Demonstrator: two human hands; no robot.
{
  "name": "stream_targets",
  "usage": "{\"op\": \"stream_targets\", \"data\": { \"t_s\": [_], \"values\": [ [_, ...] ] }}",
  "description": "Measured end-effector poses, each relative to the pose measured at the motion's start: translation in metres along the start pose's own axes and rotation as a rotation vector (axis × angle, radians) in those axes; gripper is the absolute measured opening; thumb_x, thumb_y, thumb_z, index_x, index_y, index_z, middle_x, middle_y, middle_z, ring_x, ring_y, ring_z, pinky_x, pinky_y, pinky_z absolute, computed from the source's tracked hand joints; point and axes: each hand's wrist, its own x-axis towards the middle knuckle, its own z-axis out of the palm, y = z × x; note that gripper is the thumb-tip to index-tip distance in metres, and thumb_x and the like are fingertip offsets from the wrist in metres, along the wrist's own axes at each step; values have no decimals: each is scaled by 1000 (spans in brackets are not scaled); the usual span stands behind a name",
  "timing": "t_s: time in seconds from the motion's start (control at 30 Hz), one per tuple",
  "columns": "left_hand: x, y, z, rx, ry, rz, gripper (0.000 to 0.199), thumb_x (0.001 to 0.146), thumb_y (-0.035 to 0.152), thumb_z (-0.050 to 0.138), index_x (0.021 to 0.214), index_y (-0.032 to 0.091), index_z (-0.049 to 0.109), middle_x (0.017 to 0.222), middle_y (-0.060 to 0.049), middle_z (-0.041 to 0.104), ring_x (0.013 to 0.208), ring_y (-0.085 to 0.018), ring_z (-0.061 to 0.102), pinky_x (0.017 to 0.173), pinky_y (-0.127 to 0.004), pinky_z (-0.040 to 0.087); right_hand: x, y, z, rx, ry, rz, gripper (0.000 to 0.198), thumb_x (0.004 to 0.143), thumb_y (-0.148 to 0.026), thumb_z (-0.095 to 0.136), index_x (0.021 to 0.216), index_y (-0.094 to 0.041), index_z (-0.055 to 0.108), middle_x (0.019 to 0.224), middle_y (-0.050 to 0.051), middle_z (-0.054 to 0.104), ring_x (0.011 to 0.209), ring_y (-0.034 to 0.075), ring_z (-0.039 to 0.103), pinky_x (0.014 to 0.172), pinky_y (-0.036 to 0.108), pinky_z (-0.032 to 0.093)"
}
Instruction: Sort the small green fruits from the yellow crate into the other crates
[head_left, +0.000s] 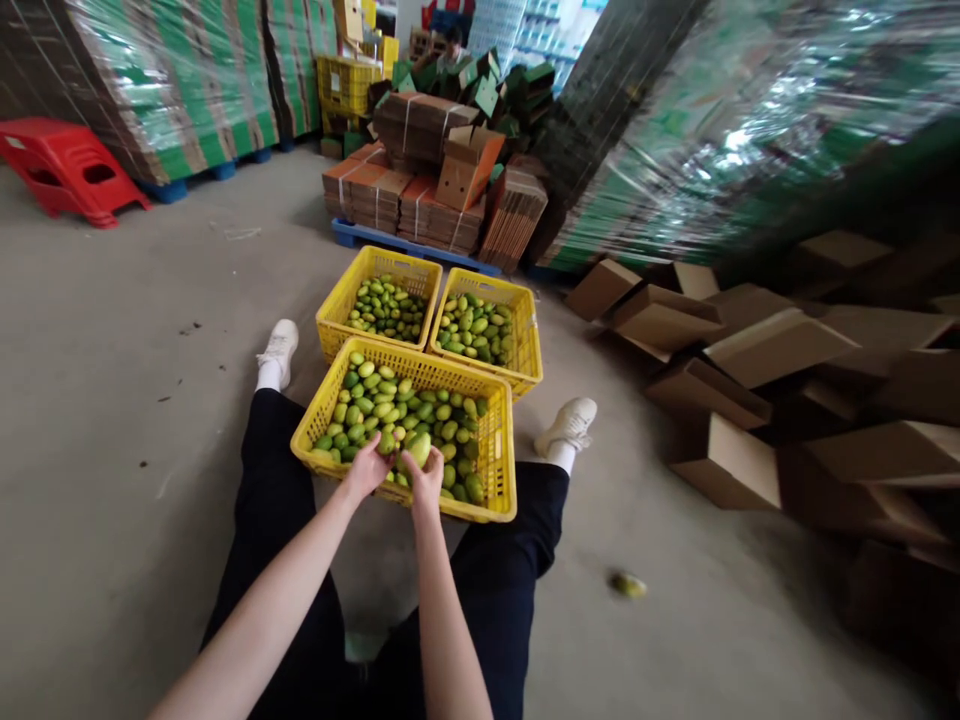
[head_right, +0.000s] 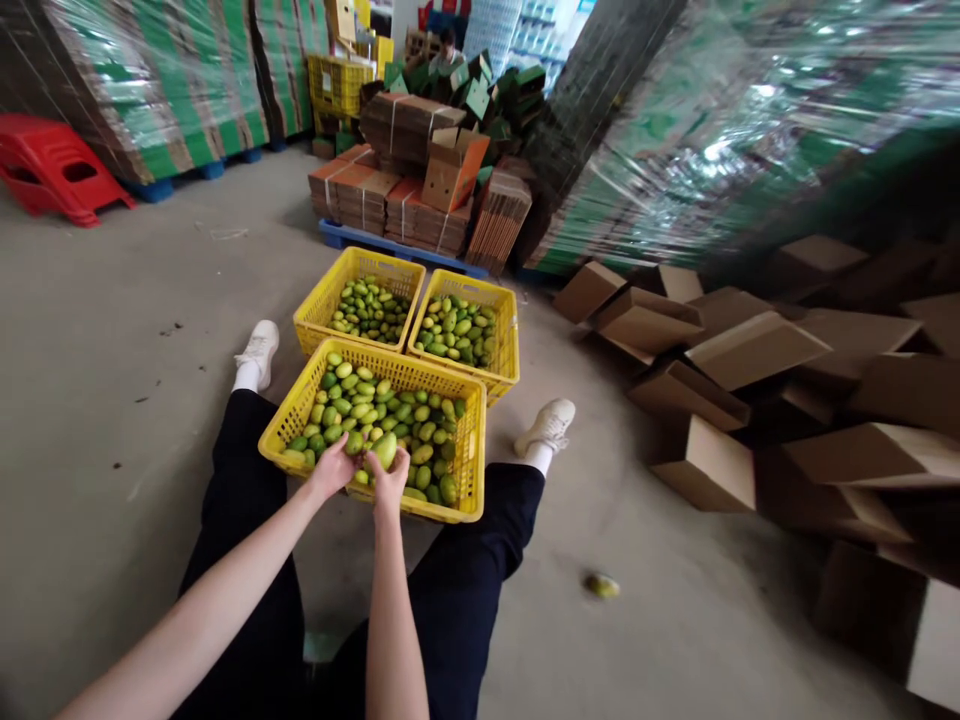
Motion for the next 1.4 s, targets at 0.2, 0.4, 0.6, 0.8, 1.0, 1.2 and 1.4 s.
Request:
{"op": "stream_targets", "data": {
  "t_s": [0.2, 0.4, 0.6, 0.8, 1.0, 1.2, 1.4],
  "values": [
    [7, -11, 2, 25, 5, 84, 38, 77, 0, 63, 111, 16, 68, 89, -3, 74, 85, -13, 68, 78, -19, 49, -8, -1, -2, -467, 129, -400, 53, 61, -32, 72, 110, -17, 57, 114, 11, 63, 106, 26, 58, 95, 40, 46],
    [1, -13, 0, 65, -54, 91, 69, 60, -11, 53, 120, 21, 65, 100, -2, 75, 98, -15, 68, 82, -20, 49, -19, 1, -7, -538, 181, -506, 46, 67, -31, 67, 110, -16, 60, 111, 12, 64, 105, 28, 60, 97, 43, 46],
    [-10, -9, 0, 35, -78, 60, 66, 54, -2, 45, 115, 15, 66, 95, -7, 73, 91, -20, 69, 76, -27, 53, -26, -10, -3, -266, 245, -285, 53, 59, -33, 79, 108, -19, 62, 111, 8, 64, 107, 25, 59, 87, 33, 50],
    [-18, 4, 16, -96, 43, -72, 39, 77, 14, 46, 112, 12, 63, 76, -8, 65, 62, -16, 61, 57, -27, 52, -26, -31, -1, 179, 64, 108, 48, 67, -46, 69, 106, -21, 60, 89, 2, 70, 73, 19, 66, 57, 27, 51],
    [-47, 7, 10, -52, -75, -193, 45, 97, 42, 36, 83, 11, 65, 50, 1, 45, 43, -8, 43, 46, -19, 41, -44, -57, -6, 256, -61, 285, 44, 69, -55, 71, 93, -19, 61, 72, 1, 68, 45, 13, 56, 36, 22, 33],
    [-93, -2, -40, 700, -42, -712, 56, 88, 58, 50, 69, 9, 68, 48, -3, 51, 35, -7, 39, 35, -18, 26, -77, -59, -29, 95, -1, 333, 50, 55, -58, 81, 73, -18, 57, 59, -1, 61, 36, 11, 50, 31, 21, 28],
    [-87, 51, -2, 946, 158, -1076, 40, 82, 51, 63, 62, 16, 65, 49, -6, 57, 31, -8, 34, 31, -17, 18, -107, -67, -40, 43, -2, 316, 59, 54, -65, 79, 81, -17, 58, 64, 1, 65, 37, 11, 53, 30, 20, 28]
  ]
}}
